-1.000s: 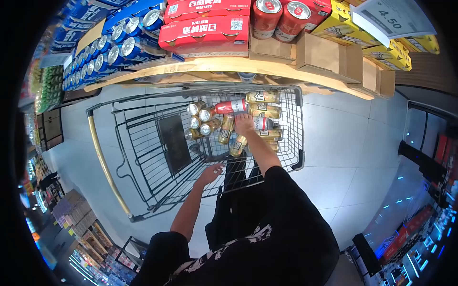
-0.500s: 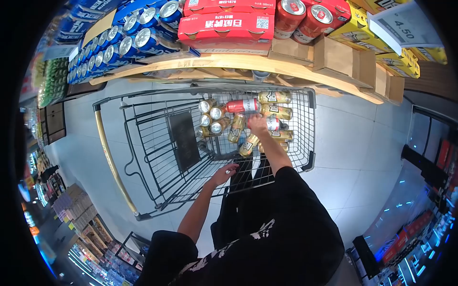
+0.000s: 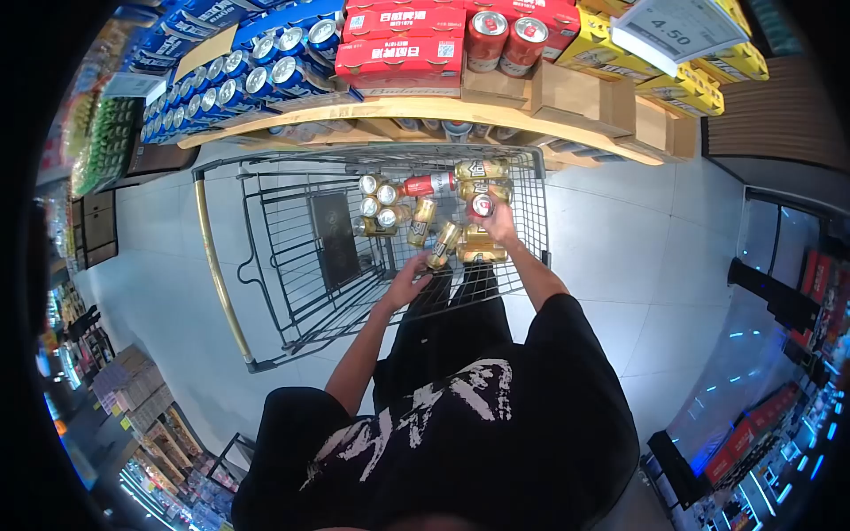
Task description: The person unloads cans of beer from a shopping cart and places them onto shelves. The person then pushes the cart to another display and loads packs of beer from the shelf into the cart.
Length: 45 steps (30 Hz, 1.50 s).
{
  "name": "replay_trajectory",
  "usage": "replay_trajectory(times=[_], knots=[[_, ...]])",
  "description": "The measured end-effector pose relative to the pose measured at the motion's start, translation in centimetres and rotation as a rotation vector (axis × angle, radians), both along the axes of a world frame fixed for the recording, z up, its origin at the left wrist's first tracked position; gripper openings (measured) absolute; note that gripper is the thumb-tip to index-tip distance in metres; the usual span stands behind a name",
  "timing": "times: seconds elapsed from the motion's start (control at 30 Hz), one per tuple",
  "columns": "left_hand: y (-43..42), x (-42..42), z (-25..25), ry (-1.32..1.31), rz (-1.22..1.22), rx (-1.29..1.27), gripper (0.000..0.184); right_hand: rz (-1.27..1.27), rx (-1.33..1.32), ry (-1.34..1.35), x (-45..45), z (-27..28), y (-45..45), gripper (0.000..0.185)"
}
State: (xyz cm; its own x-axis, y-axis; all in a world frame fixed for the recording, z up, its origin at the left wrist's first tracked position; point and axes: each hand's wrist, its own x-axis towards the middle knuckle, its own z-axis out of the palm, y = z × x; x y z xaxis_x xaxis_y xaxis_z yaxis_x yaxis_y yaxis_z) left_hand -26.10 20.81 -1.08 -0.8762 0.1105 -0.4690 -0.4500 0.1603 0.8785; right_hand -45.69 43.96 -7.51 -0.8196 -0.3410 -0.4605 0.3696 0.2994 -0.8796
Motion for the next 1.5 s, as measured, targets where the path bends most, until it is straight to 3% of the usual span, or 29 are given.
replay_trajectory(times=[0.03,0.07,0.2,0.3,0.33,0.47,0.57,0.73,0.83,1.0,1.1,1.27,1.37,1.47,1.5], knots=[[0.6,-0.5,0.6,0.035,0.055,0.039,0.071,0.007,0.049,0.079,0.2,2.8,0.3,0.063],[0.8,-0.9,-0.7,0.148,-0.040,-0.153,0.096,0.012,0.102,0.158,0.4,5.7,0.5,0.063],[3.4,-5.3,5.2,0.225,0.108,-0.204,0.104,-0.091,-0.175,-0.003,1.3,12.3,1.8,0.062],[3.8,-6.6,8.7,0.007,0.030,0.183,0.096,-0.134,-0.339,-0.104,1.9,15.9,2.1,0.055],[3.6,-7.1,9.5,-0.039,-0.114,0.293,0.088,-0.118,-0.321,-0.052,2.2,17.7,1.7,0.050],[4.4,-6.0,13.9,-0.025,-0.129,0.354,0.075,-0.104,-0.245,-0.043,3.2,19.9,0.7,0.049],[4.2,-4.7,17.4,-0.008,-0.062,0.315,0.067,-0.174,-0.415,-0.266,4.0,19.6,-0.1,0.054],[4.4,-2.4,19.6,-0.009,0.121,0.449,0.068,-0.173,-0.821,-0.461,5.0,24.8,-1.7,0.052],[4.0,-2.2,19.8,-0.035,0.146,0.456,0.055,-0.089,-0.872,-0.395,4.5,25.7,-1.8,0.049],[4.8,-3.3,19.6,-0.113,0.190,0.721,0.053,-0.108,-0.570,-0.100,3.2,26.8,-1.6,0.042],[5.8,-4.5,21.4,-0.092,0.224,0.548,0.055,-0.109,-0.399,0.023,2.6,30.1,-1.7,0.056],[7.2,-5.3,21.1,0.007,0.372,0.443,0.084,-0.221,-0.244,0.082,1.9,28.9,-1.5,0.073],[6.7,-5.0,22.0,0.012,0.268,0.449,0.072,-0.176,-0.248,0.067,2.8,30.2,-0.9,0.066],[6.3,-4.5,22.0,-0.056,0.231,0.683,0.066,-0.010,-0.332,0.016,2.5,30.8,0.2,0.058],[6.2,-4.2,22.3,-0.060,0.226,0.764,0.058,-0.001,-0.472,-0.056,2.3,30.8,0.3,0.057]])
